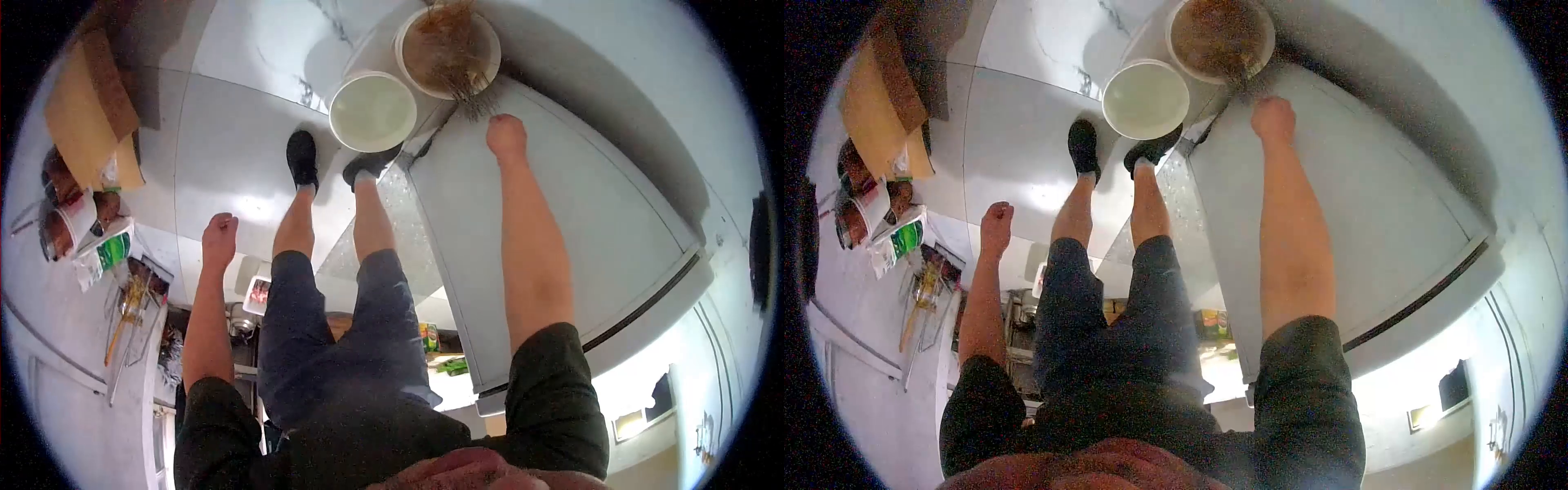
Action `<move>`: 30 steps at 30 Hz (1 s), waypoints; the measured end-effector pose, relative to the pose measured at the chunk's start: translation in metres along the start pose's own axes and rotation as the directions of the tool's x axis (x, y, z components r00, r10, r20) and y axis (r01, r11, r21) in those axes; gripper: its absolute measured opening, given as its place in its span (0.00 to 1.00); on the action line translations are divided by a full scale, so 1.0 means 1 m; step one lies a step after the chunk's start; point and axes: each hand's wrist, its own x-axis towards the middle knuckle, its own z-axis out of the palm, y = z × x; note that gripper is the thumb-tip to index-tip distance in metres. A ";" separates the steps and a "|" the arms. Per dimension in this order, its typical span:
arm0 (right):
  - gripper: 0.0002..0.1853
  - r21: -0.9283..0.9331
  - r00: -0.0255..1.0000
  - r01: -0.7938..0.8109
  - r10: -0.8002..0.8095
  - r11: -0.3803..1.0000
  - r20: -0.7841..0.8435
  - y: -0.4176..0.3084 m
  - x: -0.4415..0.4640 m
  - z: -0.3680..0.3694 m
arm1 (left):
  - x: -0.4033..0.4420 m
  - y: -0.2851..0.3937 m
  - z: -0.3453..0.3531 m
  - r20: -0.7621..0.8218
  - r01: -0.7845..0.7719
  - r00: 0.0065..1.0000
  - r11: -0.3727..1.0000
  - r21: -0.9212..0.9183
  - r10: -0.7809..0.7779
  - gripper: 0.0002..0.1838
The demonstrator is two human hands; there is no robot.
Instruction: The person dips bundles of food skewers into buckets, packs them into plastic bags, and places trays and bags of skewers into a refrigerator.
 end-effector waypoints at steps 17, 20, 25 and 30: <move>0.15 -0.222 0.987 -0.103 0.073 0.969 -0.142 -0.015 -0.010 -0.167 | -0.023 -0.049 -0.004 0.078 0.128 0.991 0.962 -0.241 -0.113 0.15; 0.15 -0.271 0.992 -0.053 0.020 0.961 -0.123 -0.013 0.012 -0.152 | -0.032 -0.060 -0.002 0.093 0.144 0.987 0.973 -0.180 -0.129 0.17; 0.15 -0.242 0.990 -0.075 0.043 0.967 -0.135 -0.018 0.047 -0.116 | -0.039 -0.083 0.011 0.087 0.176 0.983 0.971 -0.161 -0.164 0.17; 0.15 -0.331 0.998 -0.042 0.051 0.943 0.020 -0.031 0.079 -0.087 | -0.051 -0.102 0.015 0.122 0.172 0.982 0.951 -0.256 -0.145 0.14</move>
